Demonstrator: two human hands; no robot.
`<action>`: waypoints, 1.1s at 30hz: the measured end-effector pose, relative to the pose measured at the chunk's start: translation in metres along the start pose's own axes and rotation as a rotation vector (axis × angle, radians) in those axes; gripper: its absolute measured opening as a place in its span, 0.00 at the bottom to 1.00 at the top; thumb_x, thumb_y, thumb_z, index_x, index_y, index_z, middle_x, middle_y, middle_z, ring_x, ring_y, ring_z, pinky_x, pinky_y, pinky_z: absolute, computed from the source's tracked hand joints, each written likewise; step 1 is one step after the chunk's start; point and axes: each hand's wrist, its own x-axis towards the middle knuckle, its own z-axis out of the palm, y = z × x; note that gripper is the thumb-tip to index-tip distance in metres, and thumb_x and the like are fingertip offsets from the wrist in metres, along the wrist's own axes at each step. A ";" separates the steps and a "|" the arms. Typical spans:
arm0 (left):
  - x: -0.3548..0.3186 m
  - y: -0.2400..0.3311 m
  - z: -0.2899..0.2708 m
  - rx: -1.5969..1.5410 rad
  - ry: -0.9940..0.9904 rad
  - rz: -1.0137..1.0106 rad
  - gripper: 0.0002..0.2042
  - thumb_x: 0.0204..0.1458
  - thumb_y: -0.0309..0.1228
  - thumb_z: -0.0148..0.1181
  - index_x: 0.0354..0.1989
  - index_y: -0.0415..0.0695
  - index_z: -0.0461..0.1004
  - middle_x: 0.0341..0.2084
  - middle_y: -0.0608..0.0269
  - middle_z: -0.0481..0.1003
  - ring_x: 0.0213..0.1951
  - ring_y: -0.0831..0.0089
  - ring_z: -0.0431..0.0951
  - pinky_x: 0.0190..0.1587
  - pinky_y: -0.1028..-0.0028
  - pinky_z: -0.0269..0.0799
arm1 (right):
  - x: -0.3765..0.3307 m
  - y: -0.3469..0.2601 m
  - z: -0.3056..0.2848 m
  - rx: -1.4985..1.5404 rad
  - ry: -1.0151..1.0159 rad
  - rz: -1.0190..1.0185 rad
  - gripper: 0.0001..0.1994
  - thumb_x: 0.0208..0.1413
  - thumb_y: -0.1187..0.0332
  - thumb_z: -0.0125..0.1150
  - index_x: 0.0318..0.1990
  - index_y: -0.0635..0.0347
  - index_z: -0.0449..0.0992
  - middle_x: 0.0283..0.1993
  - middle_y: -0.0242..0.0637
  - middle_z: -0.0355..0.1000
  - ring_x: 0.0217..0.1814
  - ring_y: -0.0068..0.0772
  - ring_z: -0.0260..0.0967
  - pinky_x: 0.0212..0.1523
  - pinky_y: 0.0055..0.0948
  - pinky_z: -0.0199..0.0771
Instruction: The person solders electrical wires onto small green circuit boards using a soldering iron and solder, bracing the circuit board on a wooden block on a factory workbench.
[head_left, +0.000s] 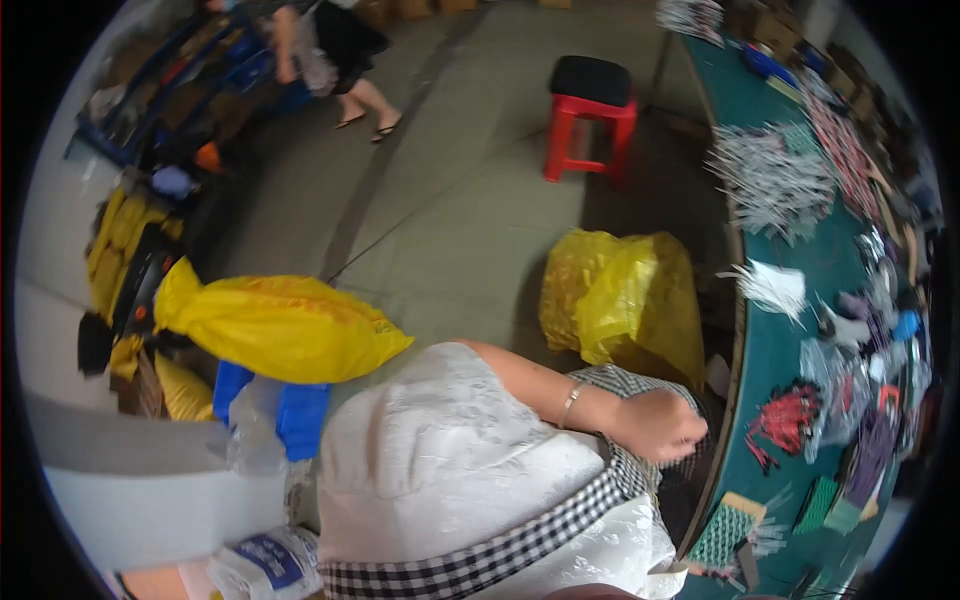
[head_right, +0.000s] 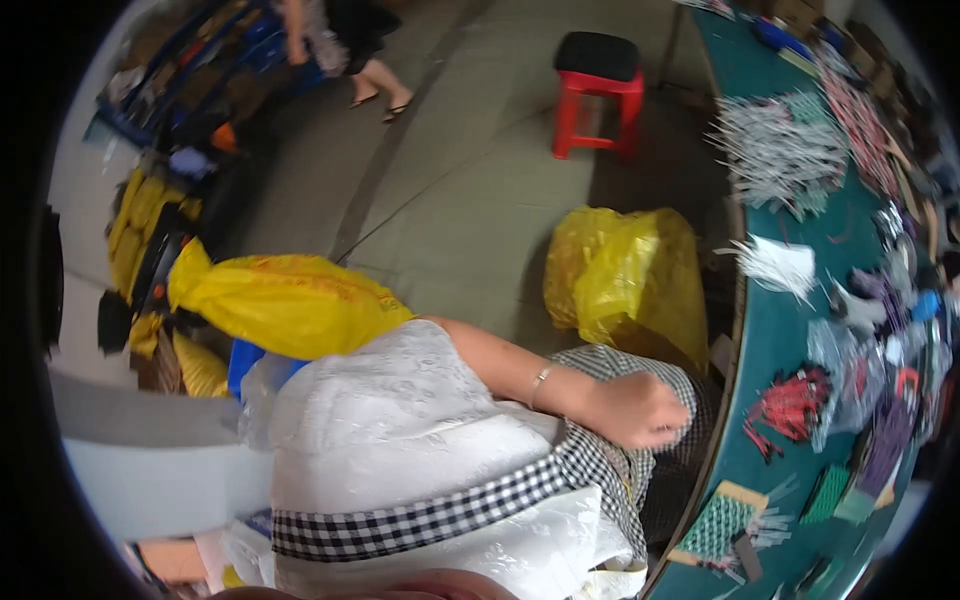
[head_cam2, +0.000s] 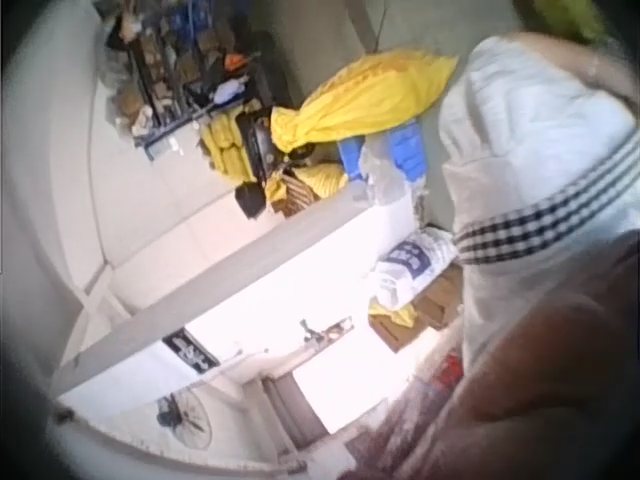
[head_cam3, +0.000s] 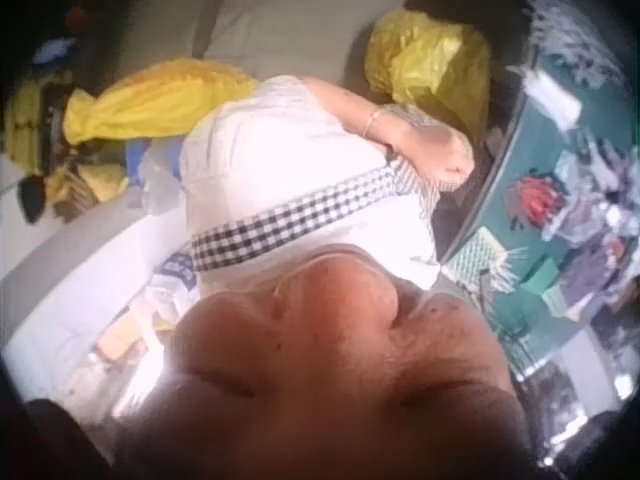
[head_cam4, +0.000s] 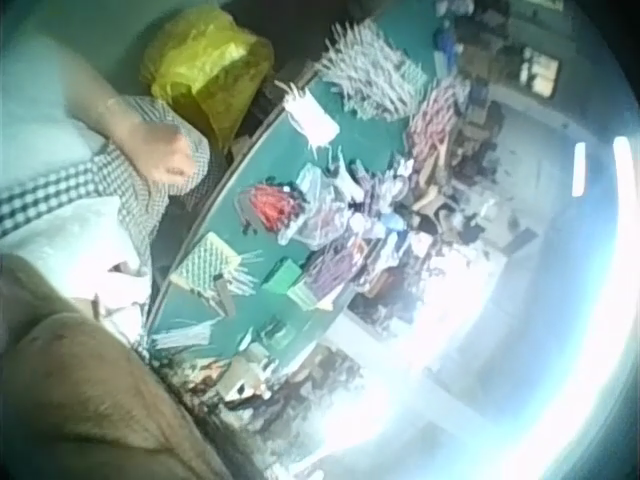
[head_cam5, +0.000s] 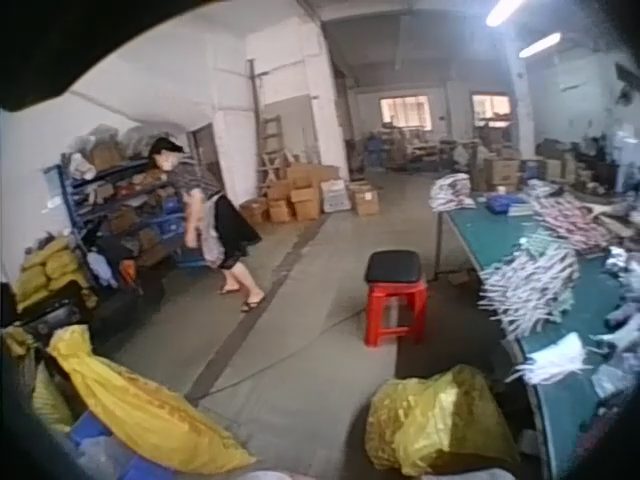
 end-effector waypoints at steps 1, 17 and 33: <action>0.004 -0.004 -0.003 -0.027 0.046 0.014 0.09 0.47 0.31 0.62 0.23 0.41 0.70 0.19 0.51 0.73 0.24 0.49 0.76 0.28 0.55 0.72 | -0.029 -0.033 -0.029 -0.027 0.045 -0.051 0.24 0.66 0.62 0.43 0.64 0.69 0.62 0.49 0.53 0.71 0.49 0.51 0.71 0.56 0.47 0.74; 0.046 -0.040 -0.021 -0.199 0.031 -0.220 0.03 0.52 0.22 0.66 0.29 0.38 0.78 0.17 0.63 0.73 0.17 0.82 0.66 0.20 0.77 0.61 | -0.361 0.035 0.245 -1.175 -0.394 -0.267 0.06 0.51 0.74 0.68 0.38 0.60 0.84 0.31 0.38 0.77 0.34 0.33 0.75 0.37 0.29 0.73; 0.060 -0.086 0.010 -0.180 0.083 -0.233 0.05 0.53 0.23 0.66 0.29 0.36 0.78 0.15 0.72 0.69 0.19 0.87 0.61 0.21 0.80 0.59 | -0.301 0.165 0.323 -1.476 -0.669 -0.841 0.07 0.48 0.68 0.61 0.23 0.60 0.76 0.30 0.38 0.70 0.36 0.40 0.73 0.33 0.37 0.78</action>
